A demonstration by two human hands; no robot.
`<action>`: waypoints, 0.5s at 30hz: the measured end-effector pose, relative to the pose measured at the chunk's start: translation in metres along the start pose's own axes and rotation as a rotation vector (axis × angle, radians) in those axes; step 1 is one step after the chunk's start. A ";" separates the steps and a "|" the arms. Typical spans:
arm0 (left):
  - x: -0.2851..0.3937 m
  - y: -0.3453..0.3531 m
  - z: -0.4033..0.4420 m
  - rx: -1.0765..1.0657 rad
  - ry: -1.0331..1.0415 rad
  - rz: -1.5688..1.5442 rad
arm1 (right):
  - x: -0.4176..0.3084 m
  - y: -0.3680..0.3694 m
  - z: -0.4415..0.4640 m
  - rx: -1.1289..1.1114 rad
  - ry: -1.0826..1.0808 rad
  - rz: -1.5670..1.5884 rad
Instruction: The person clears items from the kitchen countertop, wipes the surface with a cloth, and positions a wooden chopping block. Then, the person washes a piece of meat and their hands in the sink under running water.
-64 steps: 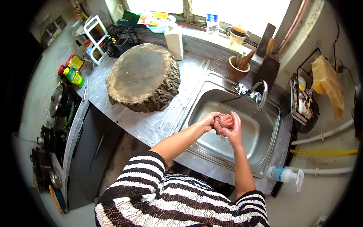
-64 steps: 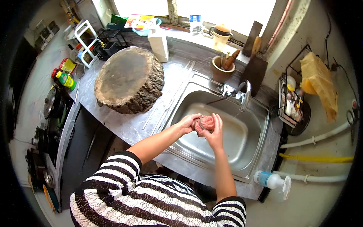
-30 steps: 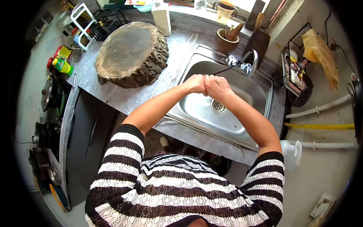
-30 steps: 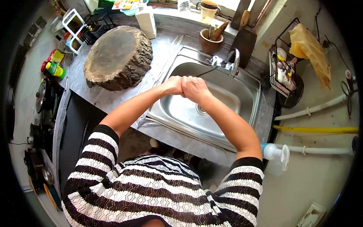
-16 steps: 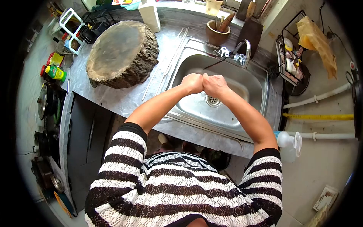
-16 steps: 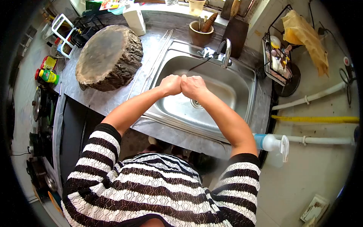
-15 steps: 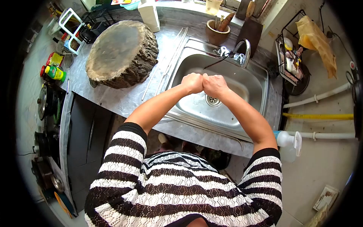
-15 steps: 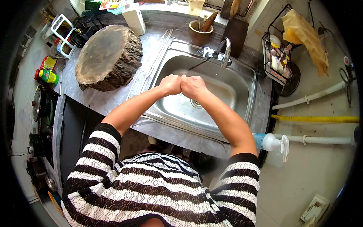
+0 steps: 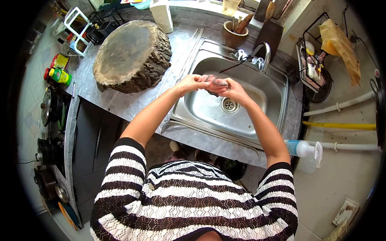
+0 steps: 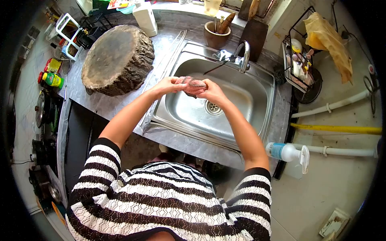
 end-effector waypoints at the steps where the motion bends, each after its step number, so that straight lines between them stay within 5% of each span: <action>1: -0.008 -0.003 0.000 0.059 0.015 -0.060 | 0.006 0.007 0.002 -0.032 0.024 0.312; 2: -0.017 -0.005 0.002 0.118 0.029 -0.123 | 0.014 0.016 0.005 -0.067 0.049 0.623; 4: -0.027 -0.010 0.004 0.103 0.021 -0.220 | 0.030 0.024 0.008 -0.132 0.104 0.748; 6: -0.016 -0.004 -0.010 0.133 -0.066 -0.426 | 0.032 0.026 -0.004 0.071 0.296 1.000; 11: -0.015 0.016 0.008 0.164 -0.001 -0.388 | 0.103 -0.004 -0.011 0.634 0.485 0.636; 13: -0.013 0.033 0.026 0.162 0.006 -0.453 | 0.120 -0.036 -0.004 0.975 0.293 -0.029; 15: -0.005 0.052 0.041 0.084 0.008 -0.517 | 0.128 -0.055 0.013 0.964 0.222 -0.154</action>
Point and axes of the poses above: each hand's wrist, its own z-axis towards the middle knuckle, its own y-axis out of the palm, x = y × z, the point moved 2 cm from there along z, towards the middle knuckle, and after that the axes turned 8 degrees about -z, right-handed, at the moved point
